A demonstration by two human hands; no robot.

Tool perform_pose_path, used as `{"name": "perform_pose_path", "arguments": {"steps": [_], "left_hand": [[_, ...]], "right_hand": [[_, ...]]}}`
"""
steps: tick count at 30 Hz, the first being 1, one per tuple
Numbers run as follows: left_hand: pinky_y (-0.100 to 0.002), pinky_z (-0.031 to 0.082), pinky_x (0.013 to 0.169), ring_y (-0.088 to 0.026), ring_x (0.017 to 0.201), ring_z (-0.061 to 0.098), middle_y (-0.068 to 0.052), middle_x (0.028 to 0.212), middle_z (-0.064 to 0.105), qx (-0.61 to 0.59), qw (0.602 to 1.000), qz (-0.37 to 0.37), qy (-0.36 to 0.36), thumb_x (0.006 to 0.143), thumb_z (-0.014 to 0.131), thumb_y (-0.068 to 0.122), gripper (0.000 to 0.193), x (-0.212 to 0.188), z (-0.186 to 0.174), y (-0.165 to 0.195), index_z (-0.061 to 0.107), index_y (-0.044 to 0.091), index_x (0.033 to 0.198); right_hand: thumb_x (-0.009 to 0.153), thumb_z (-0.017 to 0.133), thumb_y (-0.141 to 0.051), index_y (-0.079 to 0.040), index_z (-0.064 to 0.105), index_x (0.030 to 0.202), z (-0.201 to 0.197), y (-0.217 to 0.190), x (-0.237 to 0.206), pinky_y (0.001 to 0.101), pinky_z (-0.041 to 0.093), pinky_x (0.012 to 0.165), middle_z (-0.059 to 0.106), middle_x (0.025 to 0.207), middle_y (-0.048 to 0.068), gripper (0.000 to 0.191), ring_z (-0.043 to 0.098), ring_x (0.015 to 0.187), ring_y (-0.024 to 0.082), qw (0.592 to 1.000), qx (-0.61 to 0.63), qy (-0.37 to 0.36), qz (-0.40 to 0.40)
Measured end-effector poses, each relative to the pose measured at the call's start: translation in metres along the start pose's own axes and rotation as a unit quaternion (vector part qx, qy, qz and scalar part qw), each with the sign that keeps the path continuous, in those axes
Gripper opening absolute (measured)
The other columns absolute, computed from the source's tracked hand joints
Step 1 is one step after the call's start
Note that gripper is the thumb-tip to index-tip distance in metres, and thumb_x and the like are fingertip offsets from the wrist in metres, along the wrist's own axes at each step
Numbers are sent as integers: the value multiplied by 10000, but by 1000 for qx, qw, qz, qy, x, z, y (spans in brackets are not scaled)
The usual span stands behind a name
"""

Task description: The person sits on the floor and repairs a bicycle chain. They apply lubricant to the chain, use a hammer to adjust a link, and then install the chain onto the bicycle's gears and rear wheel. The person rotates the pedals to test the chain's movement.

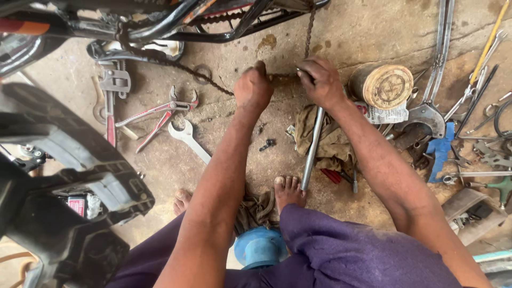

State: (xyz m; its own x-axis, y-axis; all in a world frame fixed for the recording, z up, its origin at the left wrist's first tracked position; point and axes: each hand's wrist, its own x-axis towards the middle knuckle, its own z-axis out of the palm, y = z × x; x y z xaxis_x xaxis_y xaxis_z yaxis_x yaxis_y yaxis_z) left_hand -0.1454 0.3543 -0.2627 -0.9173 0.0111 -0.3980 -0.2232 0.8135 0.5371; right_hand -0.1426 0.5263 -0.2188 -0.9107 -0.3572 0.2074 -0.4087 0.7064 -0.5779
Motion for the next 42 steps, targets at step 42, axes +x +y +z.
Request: {"name": "perform_pose_path", "arguments": {"steps": [42], "left_hand": [[-386,573,727,-204,818,685,-78,946,691,-15,996,-77,-45,965,686,319,218,2,4,5,643,120,1042]], "right_hand": [[841,884,-146,-86,705,1106,16,3,3,423,590,949,685,1092,74,325,649,1060,222,996,-84,19,-16]]}}
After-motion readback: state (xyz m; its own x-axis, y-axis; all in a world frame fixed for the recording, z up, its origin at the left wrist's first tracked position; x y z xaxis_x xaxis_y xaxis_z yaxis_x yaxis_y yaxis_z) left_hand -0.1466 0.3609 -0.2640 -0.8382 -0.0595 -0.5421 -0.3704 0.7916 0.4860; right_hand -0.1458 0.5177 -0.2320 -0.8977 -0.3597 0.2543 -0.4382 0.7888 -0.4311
